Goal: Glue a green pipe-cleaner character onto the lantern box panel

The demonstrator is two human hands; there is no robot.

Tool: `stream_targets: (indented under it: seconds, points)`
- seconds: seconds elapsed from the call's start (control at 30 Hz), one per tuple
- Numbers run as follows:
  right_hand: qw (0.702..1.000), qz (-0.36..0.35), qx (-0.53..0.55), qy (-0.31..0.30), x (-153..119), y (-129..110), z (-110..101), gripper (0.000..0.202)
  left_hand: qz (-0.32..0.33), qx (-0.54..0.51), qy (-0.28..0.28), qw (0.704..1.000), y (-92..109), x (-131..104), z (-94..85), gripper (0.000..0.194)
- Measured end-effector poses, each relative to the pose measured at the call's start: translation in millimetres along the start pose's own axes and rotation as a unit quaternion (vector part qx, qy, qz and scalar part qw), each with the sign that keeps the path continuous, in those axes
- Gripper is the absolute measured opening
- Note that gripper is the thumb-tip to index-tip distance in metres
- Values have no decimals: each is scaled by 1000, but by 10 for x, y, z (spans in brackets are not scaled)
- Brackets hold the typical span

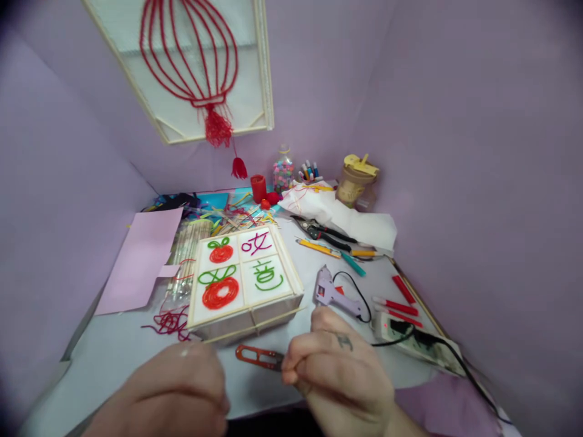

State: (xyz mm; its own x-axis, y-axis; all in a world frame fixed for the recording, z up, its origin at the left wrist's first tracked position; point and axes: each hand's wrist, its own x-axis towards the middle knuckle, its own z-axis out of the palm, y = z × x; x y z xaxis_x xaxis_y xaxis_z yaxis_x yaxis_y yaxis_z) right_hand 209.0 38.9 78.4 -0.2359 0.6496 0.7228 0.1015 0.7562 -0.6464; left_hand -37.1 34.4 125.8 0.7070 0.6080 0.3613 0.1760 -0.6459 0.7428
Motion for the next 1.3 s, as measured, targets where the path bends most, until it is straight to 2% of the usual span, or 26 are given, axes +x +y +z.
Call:
stream_targets:
  seconds: [0.07, 0.13, 0.17, 0.23, 0.3, 0.37, 0.4, 0.53, 0.67, 0.73, 0.83, 0.9, 0.97, 1.07, 1.13, 1.23, 1.3]
  points:
    - [1000, 4, 28, 13, -21, -65, 120, 16, 22, 9, 30, 999, -58, 23, 158, 22]
    - [997, 37, 60, 33, -85, -98, 259, 17, 25, 12, 103, 994, -110, 1, 323, 19]
    - [992, 74, 88, 46, -128, -104, 331, 19, 13, 16, 145, 989, -125, -27, 400, 18]
    - [964, 179, 181, 82, -222, -105, 469, 25, -33, 26, 215, 976, -131, -103, 525, 14]
    - [909, 275, 294, 107, -308, -103, 593, 33, -87, 19, 263, 961, -118, -189, 610, 10]
    - [863, 326, 370, 114, -378, -110, 697, 36, -135, -8, 288, 948, -110, -268, 663, 12]
    - [849, 341, 389, 111, -408, -118, 741, 36, -153, -22, 294, 943, -112, -302, 681, 15]
    - [826, 371, 414, 97, -535, -160, 879, 36, -181, -45, 300, 936, -138, -410, 726, 20]
    - [840, 359, 400, 76, -675, -176, 970, 35, -202, -43, 294, 933, -135, -501, 744, 14]
    - [876, 327, 350, 55, -723, -168, 988, 32, -220, -64, 288, 930, -136, -552, 743, 11]
    - [957, 219, 188, 6, -744, -137, 988, 37, -229, -77, 283, 928, -176, -642, 731, 10]
    - [981, 149, 118, -37, -740, -109, 993, 45, -193, -43, 287, 937, -221, -708, 719, 11]
    - [977, 128, 146, -83, -742, -85, 1018, 45, -136, -6, 290, 947, -264, -772, 705, 13]
    - [939, 165, 264, -148, -763, -77, 1079, 49, -81, 42, 294, 951, -306, -843, 669, 15]
    - [918, 189, 291, -190, -763, -91, 1094, 55, -70, 95, 307, 944, -331, -875, 632, 16]
    - [929, 177, 233, -225, -711, -119, 992, 49, -86, 156, 357, 917, -392, -907, 562, 19]
    - [950, 149, 183, -203, -659, -126, 828, 39, -107, 155, 395, 899, -442, -910, 515, 20]
